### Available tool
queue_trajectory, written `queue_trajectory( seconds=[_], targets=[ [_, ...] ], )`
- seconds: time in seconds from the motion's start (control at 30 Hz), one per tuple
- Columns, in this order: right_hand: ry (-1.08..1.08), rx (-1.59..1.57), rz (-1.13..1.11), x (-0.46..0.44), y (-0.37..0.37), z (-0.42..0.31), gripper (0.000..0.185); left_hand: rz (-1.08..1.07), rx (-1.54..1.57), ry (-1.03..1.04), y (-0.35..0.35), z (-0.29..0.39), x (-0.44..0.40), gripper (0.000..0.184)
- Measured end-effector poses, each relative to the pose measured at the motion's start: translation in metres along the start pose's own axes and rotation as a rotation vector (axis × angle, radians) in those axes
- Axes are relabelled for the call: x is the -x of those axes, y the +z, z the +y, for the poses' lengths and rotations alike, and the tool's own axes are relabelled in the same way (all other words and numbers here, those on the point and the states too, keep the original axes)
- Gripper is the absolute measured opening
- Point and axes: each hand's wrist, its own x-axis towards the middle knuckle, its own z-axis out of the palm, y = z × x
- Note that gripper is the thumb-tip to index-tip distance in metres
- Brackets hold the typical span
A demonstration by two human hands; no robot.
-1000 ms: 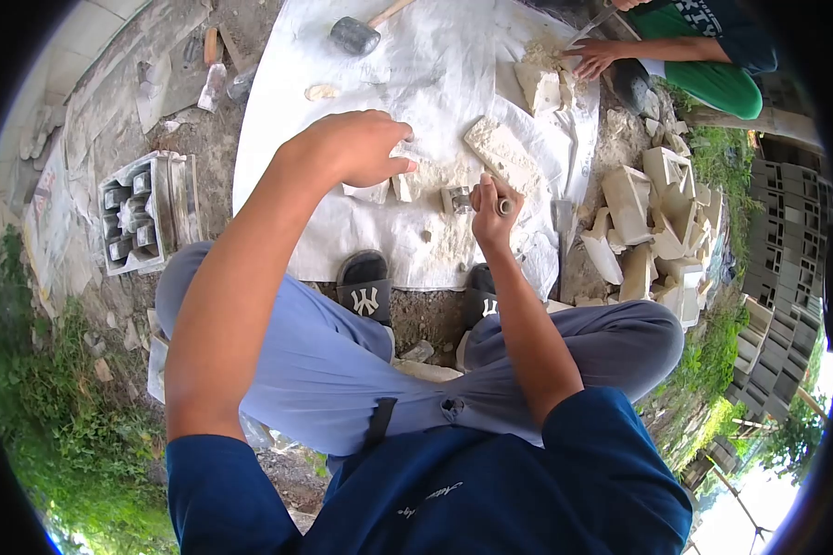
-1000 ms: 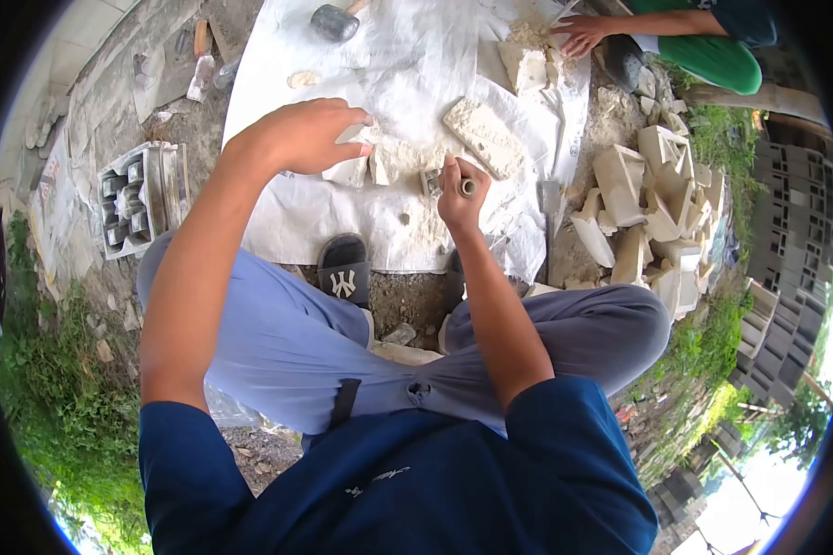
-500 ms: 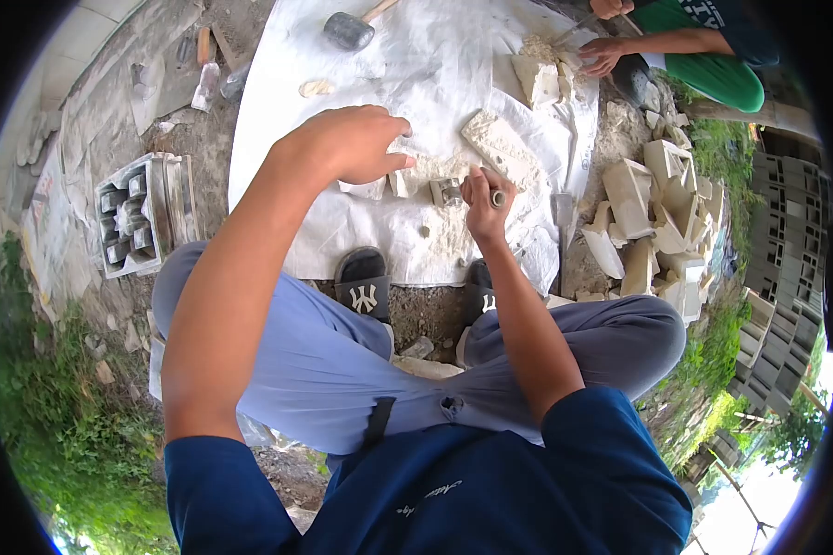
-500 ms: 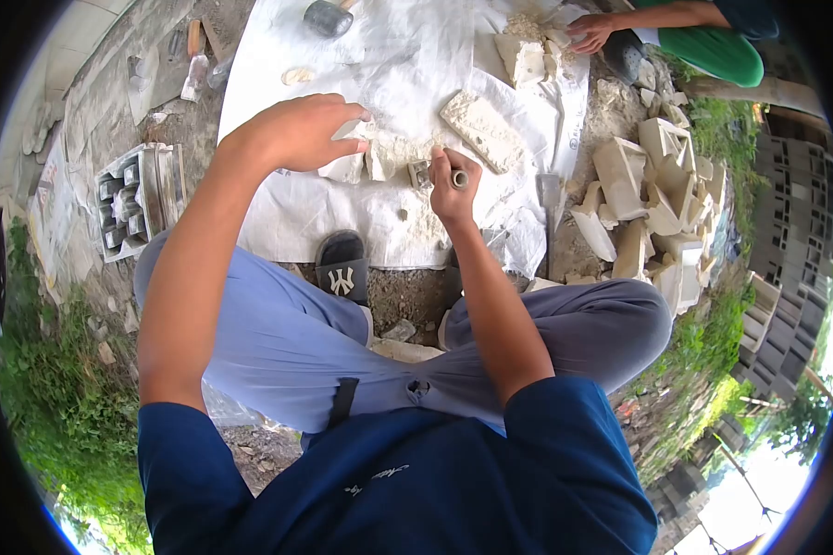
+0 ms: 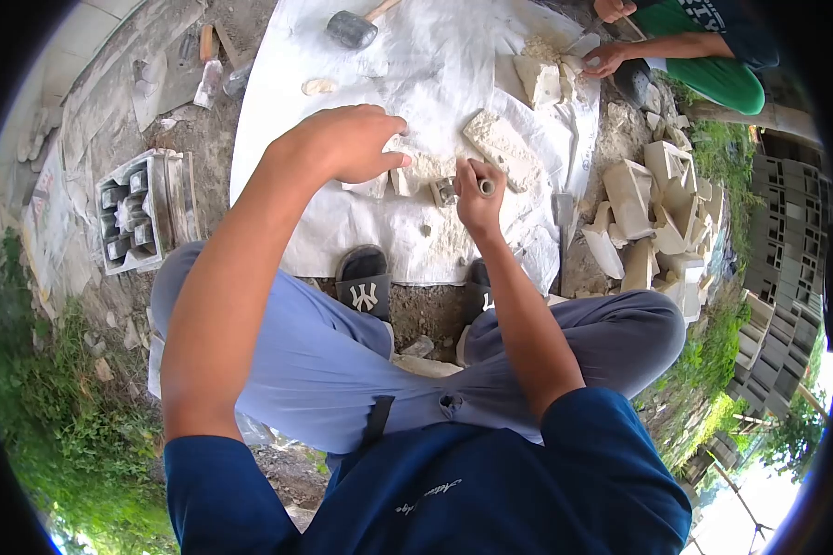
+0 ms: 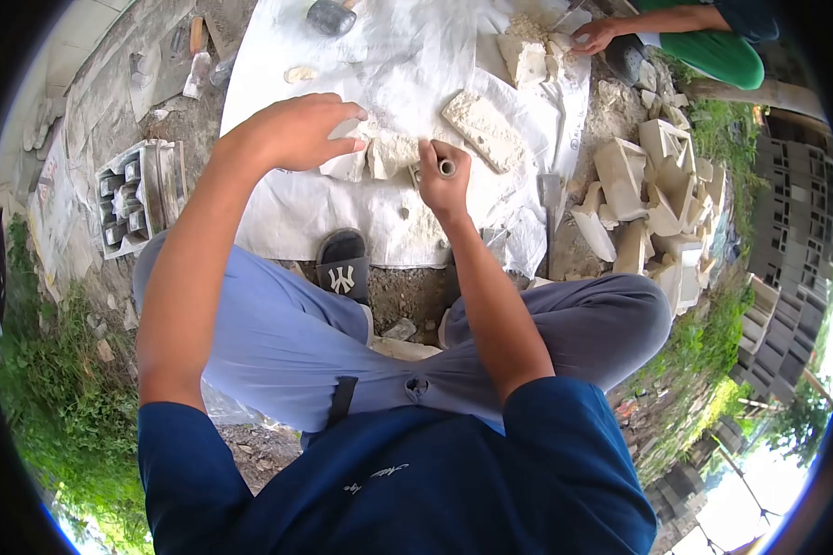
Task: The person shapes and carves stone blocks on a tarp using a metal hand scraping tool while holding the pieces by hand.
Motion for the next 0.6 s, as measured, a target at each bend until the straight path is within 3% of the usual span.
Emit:
queue_trajectory(
  seconds=[0.07, 0.33, 0.4, 0.47, 0.6],
  targets=[
    [0.127, -0.204, 0.085, -0.002, 0.004, -0.015, 0.049, -0.009, -0.022, -0.031, -0.001, -0.006, -0.001, 0.051],
    [0.101, -0.303, 0.083, -0.006, -0.012, -0.081, 0.049, -0.022, -0.001, -0.037, -0.008, 0.0, 0.01, 0.05],
    [0.11, -0.346, 0.068, -0.007, -0.011, -0.082, 0.05, -0.003, 0.017, -0.015, -0.009, 0.001, 0.009, 0.05],
    [0.12, -0.212, 0.031, 0.001, -0.001, -0.039, 0.052, 0.015, 0.028, 0.016, -0.007, 0.0, 0.007, 0.05],
    [0.078, -0.323, 0.118, -0.001, -0.004, -0.01, 0.051, -0.013, 0.001, -0.032, -0.005, -0.005, 0.003, 0.05]
  ],
)
